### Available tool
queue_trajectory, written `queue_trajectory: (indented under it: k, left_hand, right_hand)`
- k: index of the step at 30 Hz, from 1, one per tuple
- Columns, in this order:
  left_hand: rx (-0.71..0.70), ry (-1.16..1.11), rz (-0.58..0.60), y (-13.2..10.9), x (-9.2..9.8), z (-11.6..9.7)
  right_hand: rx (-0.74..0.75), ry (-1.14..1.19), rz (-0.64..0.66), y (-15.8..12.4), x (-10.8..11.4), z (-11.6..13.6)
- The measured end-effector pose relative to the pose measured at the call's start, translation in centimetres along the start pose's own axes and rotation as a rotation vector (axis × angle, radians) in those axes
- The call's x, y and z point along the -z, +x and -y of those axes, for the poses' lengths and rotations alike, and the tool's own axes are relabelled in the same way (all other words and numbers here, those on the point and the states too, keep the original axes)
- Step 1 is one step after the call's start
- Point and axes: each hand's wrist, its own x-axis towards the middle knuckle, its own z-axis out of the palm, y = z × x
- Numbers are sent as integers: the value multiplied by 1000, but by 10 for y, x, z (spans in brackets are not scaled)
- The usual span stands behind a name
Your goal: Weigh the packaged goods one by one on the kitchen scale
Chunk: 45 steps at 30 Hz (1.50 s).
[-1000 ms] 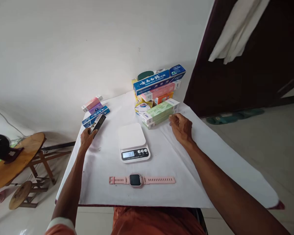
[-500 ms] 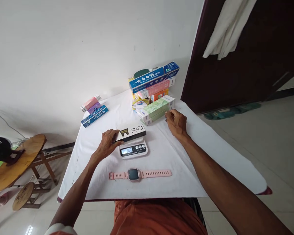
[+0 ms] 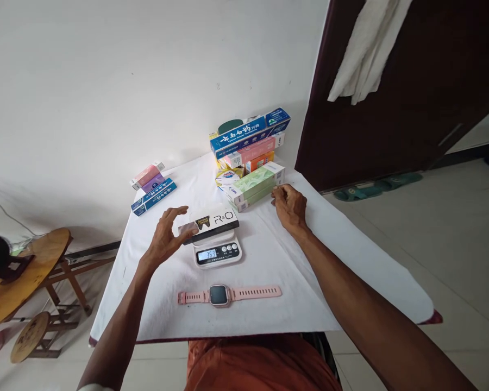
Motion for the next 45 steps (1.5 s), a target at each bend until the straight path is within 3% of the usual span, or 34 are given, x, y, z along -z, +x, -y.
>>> queue_trajectory:
  k: [6,12,16,21,25,28,32,36,45]
  left_hand:
    - [-21,208,196,3,-23,1]
    - [-42,64,136,9,-12,-15]
    - [-112,136,69,47,-19,-52]
    - [-76,272,56,120,-71,-93]
    - [-7,350,42,160,-105,-105]
    - [0,361,22,166,-112,-102]
    - [-65,302,-66,151,-95,-81]
    - [-51,288,-108,127,-61,-35]
    - [553,454,-153,71,-1,115]
  right_hand:
    - [-33,84,-4,1,2,2]
    - [-31,85,-16,3,1,-1]
    - [-37,92,-39,3,3,2]
    - [-83,132,-28,1,4,8]
    - [-65,108,-19,2,3,6]
    - [-14,82,-16,2,1,4]
    - [51,52,11,0,0,7]
    - [37,34,47,-8,2,12]
    - [-130,16,38,-14,1,12]
